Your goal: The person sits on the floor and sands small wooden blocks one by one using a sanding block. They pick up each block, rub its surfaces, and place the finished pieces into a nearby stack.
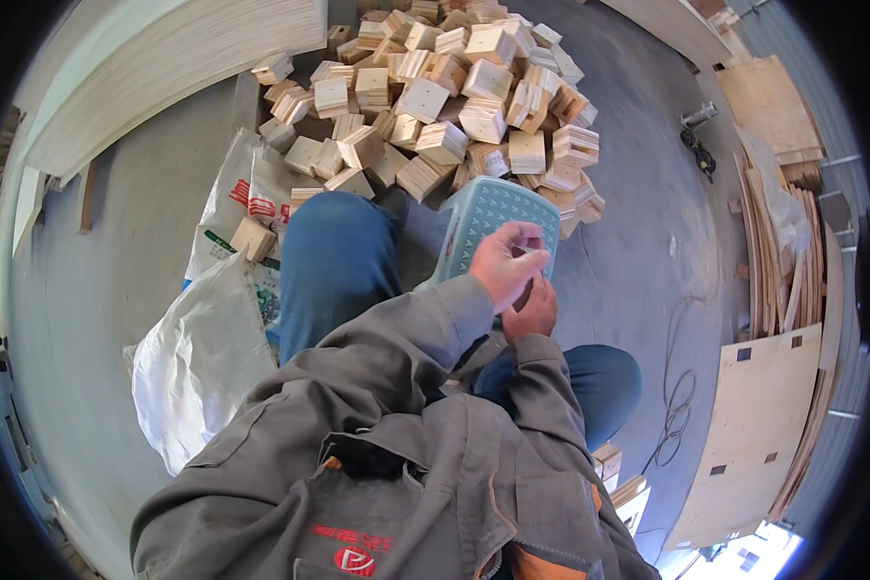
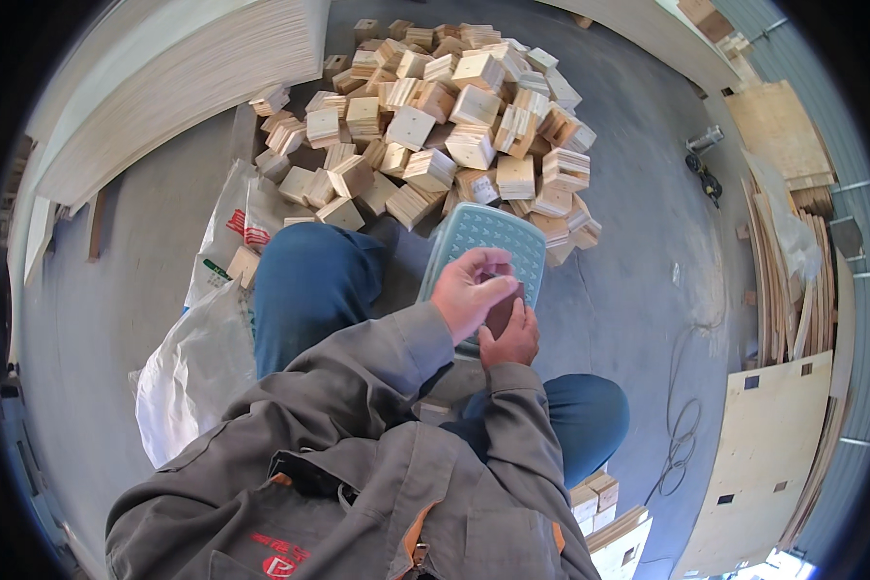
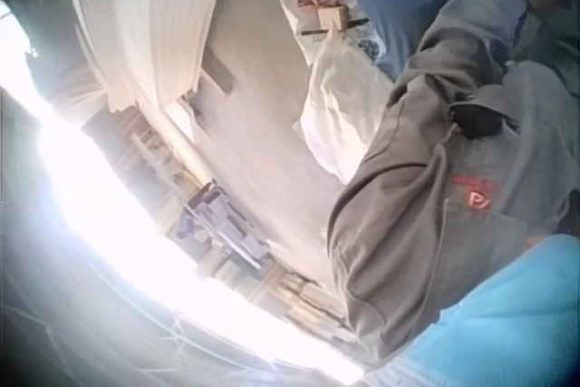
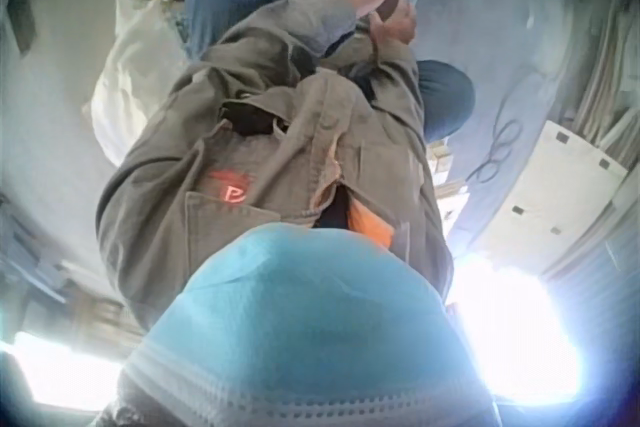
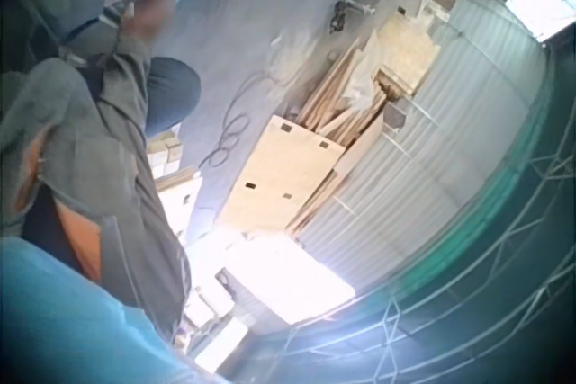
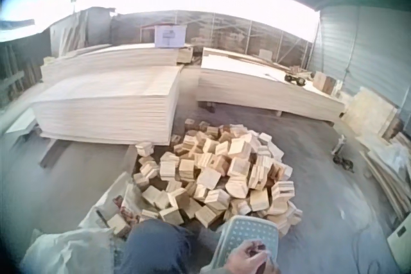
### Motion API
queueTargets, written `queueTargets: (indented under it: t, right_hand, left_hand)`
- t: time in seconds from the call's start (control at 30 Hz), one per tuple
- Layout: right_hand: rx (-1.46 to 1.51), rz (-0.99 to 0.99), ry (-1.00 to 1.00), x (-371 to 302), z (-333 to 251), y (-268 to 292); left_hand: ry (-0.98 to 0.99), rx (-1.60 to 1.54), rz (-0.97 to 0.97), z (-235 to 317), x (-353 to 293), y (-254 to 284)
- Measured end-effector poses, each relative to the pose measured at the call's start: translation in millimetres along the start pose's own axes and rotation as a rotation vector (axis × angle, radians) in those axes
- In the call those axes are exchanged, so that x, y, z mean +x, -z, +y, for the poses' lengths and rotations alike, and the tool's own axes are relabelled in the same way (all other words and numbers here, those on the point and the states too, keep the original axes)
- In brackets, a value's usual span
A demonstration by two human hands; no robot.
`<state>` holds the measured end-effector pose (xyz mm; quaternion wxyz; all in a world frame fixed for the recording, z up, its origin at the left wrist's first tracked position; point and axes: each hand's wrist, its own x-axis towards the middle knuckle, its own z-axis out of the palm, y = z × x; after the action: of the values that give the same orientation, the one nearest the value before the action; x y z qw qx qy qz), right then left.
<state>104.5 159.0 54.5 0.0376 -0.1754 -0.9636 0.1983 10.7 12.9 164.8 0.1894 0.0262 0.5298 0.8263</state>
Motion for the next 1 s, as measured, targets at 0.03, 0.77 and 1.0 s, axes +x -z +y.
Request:
queueTargets:
  t: [0.03,0.77,1.0]
  right_hand:
    - [0.002,-0.006,0.000,0,2,-2]
    - [-0.016,0.026,0.013,-3,10,-7]
    - [0.025,-0.006,0.015,-7,10,8]
  left_hand:
    - [0.009,-0.040,-0.018,1,-2,-3]
    - [-0.289,-0.201,-0.164,106,-22,3]
    - [-0.588,0.088,0.340,180,-9,155]
